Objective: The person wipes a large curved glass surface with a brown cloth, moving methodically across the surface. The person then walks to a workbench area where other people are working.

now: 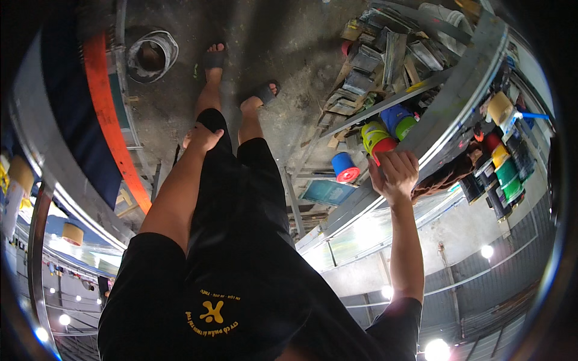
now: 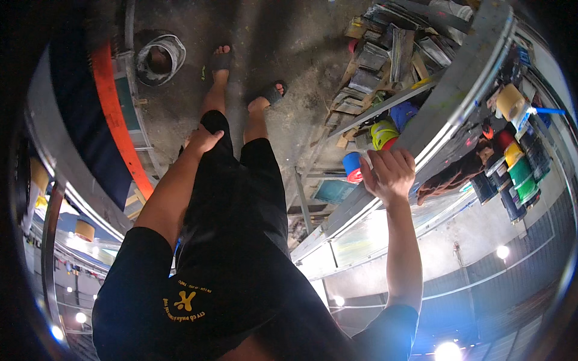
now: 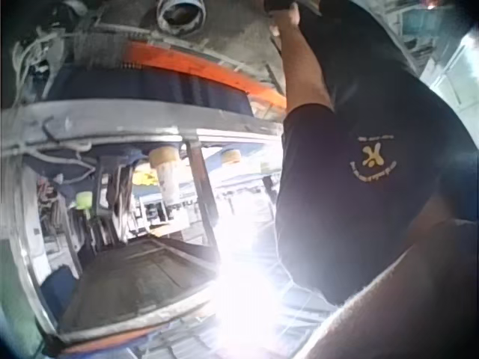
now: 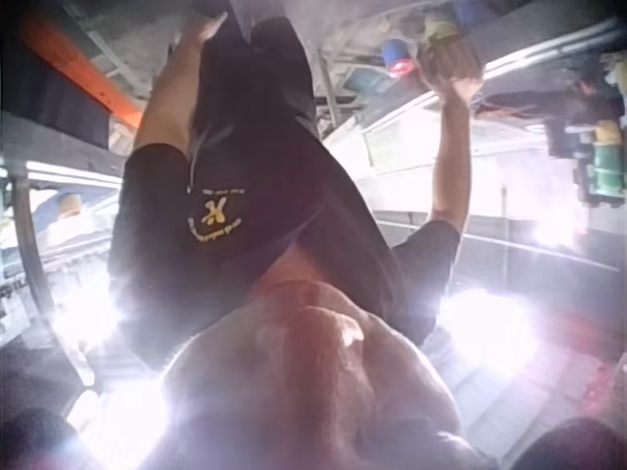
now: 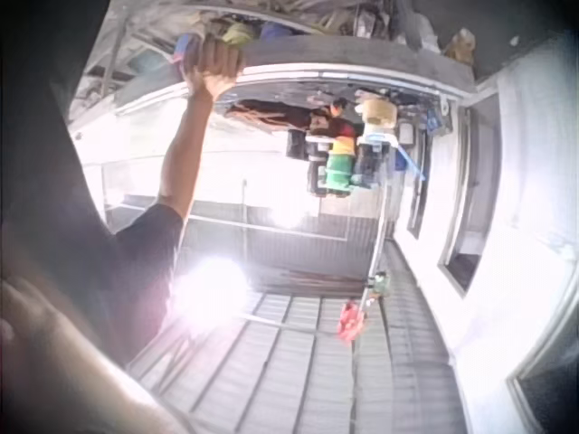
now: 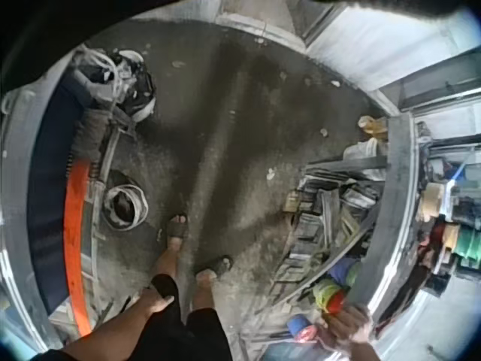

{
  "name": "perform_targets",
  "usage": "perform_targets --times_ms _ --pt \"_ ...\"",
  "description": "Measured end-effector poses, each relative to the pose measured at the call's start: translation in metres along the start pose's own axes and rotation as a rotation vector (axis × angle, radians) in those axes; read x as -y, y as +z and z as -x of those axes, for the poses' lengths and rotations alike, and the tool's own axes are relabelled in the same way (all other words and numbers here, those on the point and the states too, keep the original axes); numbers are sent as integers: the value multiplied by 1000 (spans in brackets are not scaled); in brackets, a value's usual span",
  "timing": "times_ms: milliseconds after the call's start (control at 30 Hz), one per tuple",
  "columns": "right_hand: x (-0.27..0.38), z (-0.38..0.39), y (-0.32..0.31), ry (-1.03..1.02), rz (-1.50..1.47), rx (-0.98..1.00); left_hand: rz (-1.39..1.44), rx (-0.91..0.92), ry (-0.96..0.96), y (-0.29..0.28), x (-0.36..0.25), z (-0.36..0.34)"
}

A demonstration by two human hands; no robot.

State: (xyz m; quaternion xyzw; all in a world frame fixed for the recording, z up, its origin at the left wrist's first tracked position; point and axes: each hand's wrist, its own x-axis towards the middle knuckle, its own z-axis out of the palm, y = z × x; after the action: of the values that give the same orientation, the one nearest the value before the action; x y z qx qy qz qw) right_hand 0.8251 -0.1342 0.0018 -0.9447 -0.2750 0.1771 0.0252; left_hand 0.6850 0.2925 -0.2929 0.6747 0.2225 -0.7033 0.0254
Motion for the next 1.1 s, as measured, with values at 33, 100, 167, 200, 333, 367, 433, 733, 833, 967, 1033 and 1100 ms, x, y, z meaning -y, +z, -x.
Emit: perform_targets --times_ms 33,100,167,200,333,367,433,733,833,967,1033,1100 --pt "-4 1 4 12 28 -27 35 -11 -22 -1 -8 -8" --pt "-6 1 7 30 6 -15 96 4 -44 2 -21 -21" --pt "-9 -1 9 52 -17 -7 163 10 -101 -18 -45 -12" --pt "-10 0 10 66 -46 -6 144 -7 -158 -19 -56 -14" --pt "-13 19 8 84 -129 56 108 -194 -275 -7 -71 -15" --pt "-15 21 4 64 -127 85 125 -252 -273 -4 -68 -14" --pt "-16 24 1 56 -149 111 123 -378 -256 5 -63 -24" --pt "-20 47 -11 57 -127 234 22 -574 -307 19 -74 -46" --pt "-21 35 -8 -19 -60 241 8 -625 -286 17 -79 -42" --pt "-21 24 -5 -54 -46 263 12 -595 -276 18 -68 -47" --pt "-22 21 -4 -63 -33 278 23 -614 -282 19 -65 -49" --pt "-27 17 -2 -78 -10 298 48 -630 -289 22 -58 -47"
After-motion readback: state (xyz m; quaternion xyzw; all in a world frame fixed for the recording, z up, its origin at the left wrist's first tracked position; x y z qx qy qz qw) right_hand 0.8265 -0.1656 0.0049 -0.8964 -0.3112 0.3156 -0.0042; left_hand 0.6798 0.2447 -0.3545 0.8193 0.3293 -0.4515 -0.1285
